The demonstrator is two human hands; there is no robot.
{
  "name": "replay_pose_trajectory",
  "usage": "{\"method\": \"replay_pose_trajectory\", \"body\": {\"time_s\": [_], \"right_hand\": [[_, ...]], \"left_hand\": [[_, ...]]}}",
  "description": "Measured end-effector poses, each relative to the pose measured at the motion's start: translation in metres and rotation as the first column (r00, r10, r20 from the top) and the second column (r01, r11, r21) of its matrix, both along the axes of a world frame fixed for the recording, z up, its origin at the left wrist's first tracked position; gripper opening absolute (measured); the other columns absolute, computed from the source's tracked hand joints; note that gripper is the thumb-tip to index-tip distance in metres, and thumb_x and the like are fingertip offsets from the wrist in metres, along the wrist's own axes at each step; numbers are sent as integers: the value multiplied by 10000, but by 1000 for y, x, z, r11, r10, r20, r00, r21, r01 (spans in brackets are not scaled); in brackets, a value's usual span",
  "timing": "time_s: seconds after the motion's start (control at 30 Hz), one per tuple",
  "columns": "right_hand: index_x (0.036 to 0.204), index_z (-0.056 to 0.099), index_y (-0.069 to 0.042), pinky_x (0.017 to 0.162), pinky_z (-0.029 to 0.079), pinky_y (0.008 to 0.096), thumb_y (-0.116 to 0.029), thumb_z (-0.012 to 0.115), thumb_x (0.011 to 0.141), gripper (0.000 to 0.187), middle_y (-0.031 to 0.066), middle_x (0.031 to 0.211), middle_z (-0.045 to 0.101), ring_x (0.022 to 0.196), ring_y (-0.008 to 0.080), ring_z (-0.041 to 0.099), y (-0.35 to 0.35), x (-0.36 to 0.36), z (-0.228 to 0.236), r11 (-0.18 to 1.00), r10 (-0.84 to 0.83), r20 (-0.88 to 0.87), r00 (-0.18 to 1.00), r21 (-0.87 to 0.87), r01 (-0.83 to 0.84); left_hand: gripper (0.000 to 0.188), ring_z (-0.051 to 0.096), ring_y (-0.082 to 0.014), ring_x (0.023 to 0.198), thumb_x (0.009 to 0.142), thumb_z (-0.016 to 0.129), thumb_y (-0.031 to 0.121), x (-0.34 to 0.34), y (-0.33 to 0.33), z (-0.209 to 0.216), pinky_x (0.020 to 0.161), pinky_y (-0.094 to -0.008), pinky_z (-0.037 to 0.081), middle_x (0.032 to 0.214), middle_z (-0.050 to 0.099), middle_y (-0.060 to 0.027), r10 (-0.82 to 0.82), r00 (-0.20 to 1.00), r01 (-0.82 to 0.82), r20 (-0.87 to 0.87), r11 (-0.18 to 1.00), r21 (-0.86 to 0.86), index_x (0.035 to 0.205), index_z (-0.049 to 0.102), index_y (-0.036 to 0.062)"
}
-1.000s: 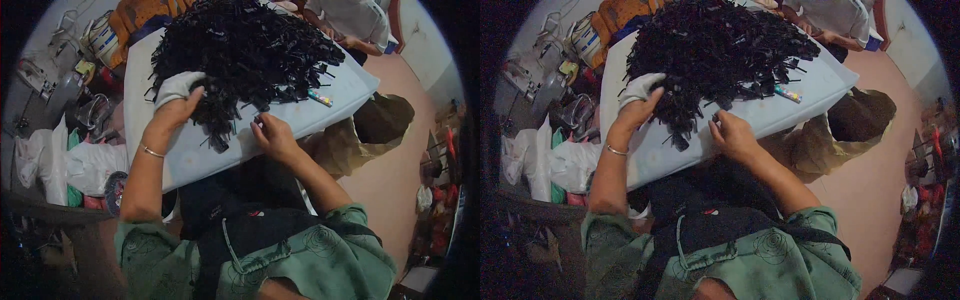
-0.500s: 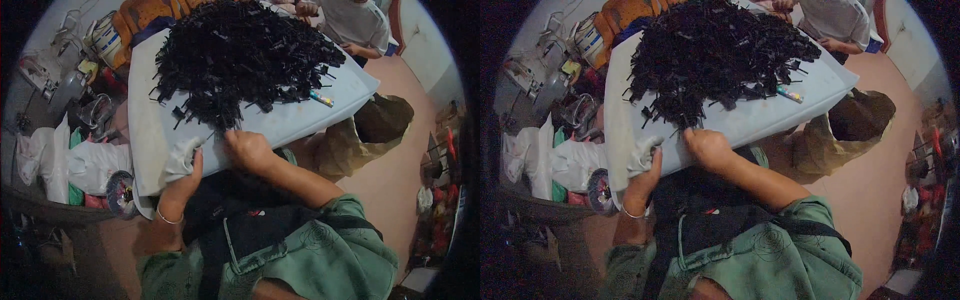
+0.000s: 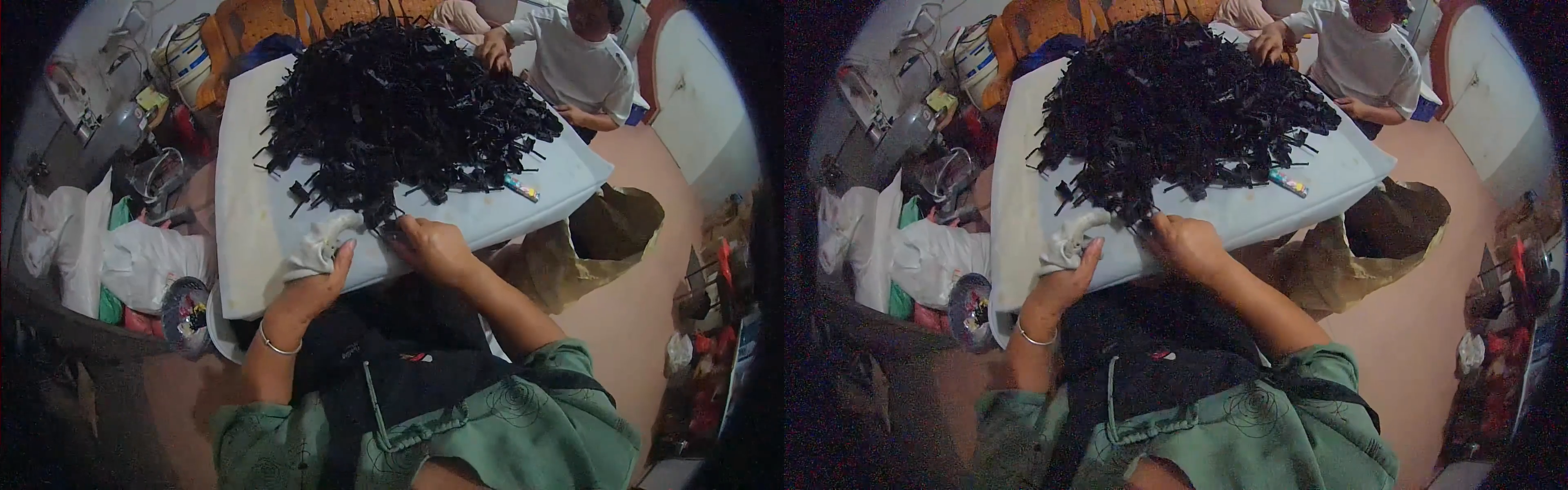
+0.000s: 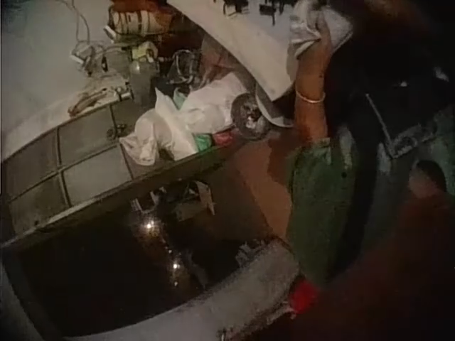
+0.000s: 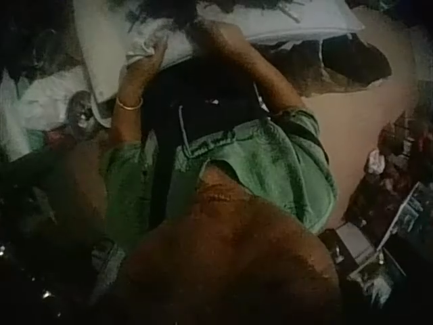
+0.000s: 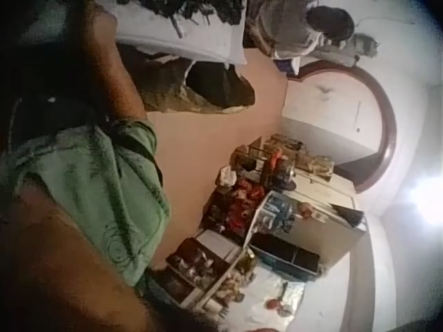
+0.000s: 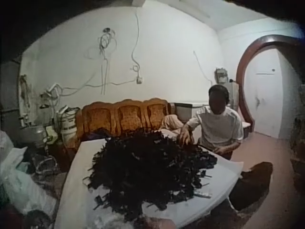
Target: Wiping and cleaning small black plastic components using a white cloth.
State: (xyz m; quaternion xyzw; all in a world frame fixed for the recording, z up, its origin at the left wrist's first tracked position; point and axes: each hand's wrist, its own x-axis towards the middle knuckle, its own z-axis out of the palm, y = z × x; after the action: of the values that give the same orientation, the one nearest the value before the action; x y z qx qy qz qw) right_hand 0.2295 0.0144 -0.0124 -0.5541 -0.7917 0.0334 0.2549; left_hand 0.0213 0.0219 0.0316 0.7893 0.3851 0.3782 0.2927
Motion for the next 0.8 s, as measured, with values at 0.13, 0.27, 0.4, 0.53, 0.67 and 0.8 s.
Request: {"method": "replay_pose_trajectory", "body": {"time_s": [0.13, 0.27, 0.4, 0.53, 0.67, 0.8], "right_hand": [[846, 504, -34, 535, 444, 381, -201, 571, 773, 195, 141, 703, 571, 625, 320, 568, 5, 11, -6, 999, -1, 24, 1000, 47, 0], [837, 533, -29, 525, 428, 331, -131, 583, 781, 127, 142, 676, 564, 569, 266, 550, 12, 17, 5, 991, -129, -484, 865, -78, 104], [874, 538, -53, 514, 429, 323, -101, 580, 785, 109, 133, 674, 558, 553, 242, 544, 7, 14, -1, 999, -10, -504, 864, 25, 26], [855, 476, -66, 526, 438, 403, -118, 555, 719, 166, 131, 699, 532, 644, 321, 554, 7, 19, -8, 995, -31, -16, 999, 90, 32], [838, 459, -70, 524, 439, 414, -92, 536, 683, 175, 118, 671, 515, 628, 326, 546, -3, 8, 12, 983, 104, -42, 994, 159, -96], [812, 474, -65, 520, 442, 412, -87, 533, 686, 141, 113, 675, 519, 617, 326, 548, -8, 4, 20, 954, 227, -46, 973, 210, -213]], "left_hand": [[252, 556, -251, 913, 811, 520, 75, -1, 3, 4, 816, -309, 423, 974, 582, -137, 9, 1000, -9, 5, 1000, -6, 1058, 533, 26], [250, 566, -198, 851, 821, 526, 90, -4, 4, -10, 761, -295, 447, 949, 587, -117, 70, 996, -64, 57, 993, -102, 1062, 527, 24], [237, 562, -141, 778, 838, 515, 91, -2, 0, 1, 664, -267, 468, 943, 580, -93, 144, 981, -96, 131, 944, -317, 1064, 521, 20], [246, 577, -184, 774, 841, 500, 76, 10, 8, 0, 672, -293, 472, 981, 568, -104, -13, 980, 44, 198, 987, -152, 1079, 513, 20], [287, 569, -255, 833, 832, 509, 99, 18, 12, 7, 737, -328, 456, 1015, 557, -127, -86, 988, 102, -126, 987, 124, 1108, 489, 25], [326, 535, -248, 939, 789, 551, 107, 24, 15, 6, 823, -310, 424, 1027, 546, -138, -247, 955, 247, -166, 969, -21, 1102, 501, 32]]}}
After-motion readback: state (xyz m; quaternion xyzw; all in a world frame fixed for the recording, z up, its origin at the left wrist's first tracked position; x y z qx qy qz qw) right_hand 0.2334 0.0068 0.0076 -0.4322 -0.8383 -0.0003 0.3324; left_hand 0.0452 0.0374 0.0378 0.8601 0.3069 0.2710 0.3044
